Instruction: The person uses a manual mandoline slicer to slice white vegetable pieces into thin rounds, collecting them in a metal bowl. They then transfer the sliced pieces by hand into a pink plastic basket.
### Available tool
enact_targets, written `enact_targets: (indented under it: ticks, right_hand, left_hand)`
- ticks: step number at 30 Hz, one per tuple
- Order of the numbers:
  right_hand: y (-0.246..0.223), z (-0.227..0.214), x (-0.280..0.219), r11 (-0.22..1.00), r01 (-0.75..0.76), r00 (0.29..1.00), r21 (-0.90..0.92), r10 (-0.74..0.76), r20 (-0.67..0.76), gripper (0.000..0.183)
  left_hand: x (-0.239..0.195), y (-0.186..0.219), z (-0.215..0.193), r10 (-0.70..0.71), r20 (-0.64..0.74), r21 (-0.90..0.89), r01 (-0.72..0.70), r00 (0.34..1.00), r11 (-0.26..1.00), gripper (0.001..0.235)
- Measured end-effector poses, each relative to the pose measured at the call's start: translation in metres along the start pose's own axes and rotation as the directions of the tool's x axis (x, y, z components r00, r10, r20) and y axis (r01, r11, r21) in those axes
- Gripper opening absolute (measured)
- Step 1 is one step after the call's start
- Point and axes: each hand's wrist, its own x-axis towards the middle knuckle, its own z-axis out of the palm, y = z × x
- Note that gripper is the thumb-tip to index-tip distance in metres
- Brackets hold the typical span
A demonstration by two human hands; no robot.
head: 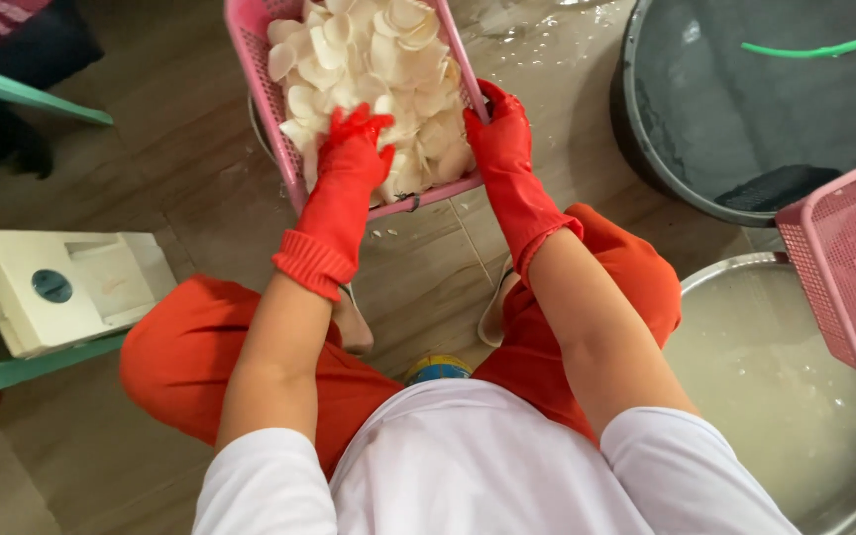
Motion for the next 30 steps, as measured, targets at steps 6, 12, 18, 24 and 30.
enact_targets:
  ticks: [6,12,18,24,30]
  right_hand:
    - [0.006,-0.003,0.000,0.999,-0.037,0.997,0.004,0.036,0.072,0.046]
    - [0.039,0.015,-0.020,0.991,0.134,0.991,-0.004,-0.134,-0.026,0.051]
    - [0.077,0.028,-0.010,0.985,0.163,0.986,-0.051,-0.165,-0.035,0.058]
    - [0.033,0.020,-0.014,0.964,0.098,0.988,-0.248,-0.064,0.139,0.057]
    - [-0.051,-0.019,-0.017,0.769,-0.103,0.886,-0.631,0.359,0.293,0.056]
  left_hand:
    - [-0.033,-0.039,-0.033,0.228,-0.431,-0.358,-0.397,0.873,0.845,0.046]
    - [-0.038,-0.054,-0.019,-0.493,0.019,-0.934,-0.161,0.870,-0.320,0.054]
    - [-0.038,-0.073,0.010,-0.302,-0.635,-0.507,-0.089,0.711,0.857,0.057]
    - [-0.035,-0.074,0.018,-0.422,-0.524,-0.538,0.097,0.740,0.837,0.057]
    - [-0.047,-0.068,0.002,-0.442,-0.458,-0.422,0.249,0.771,0.872,0.059]
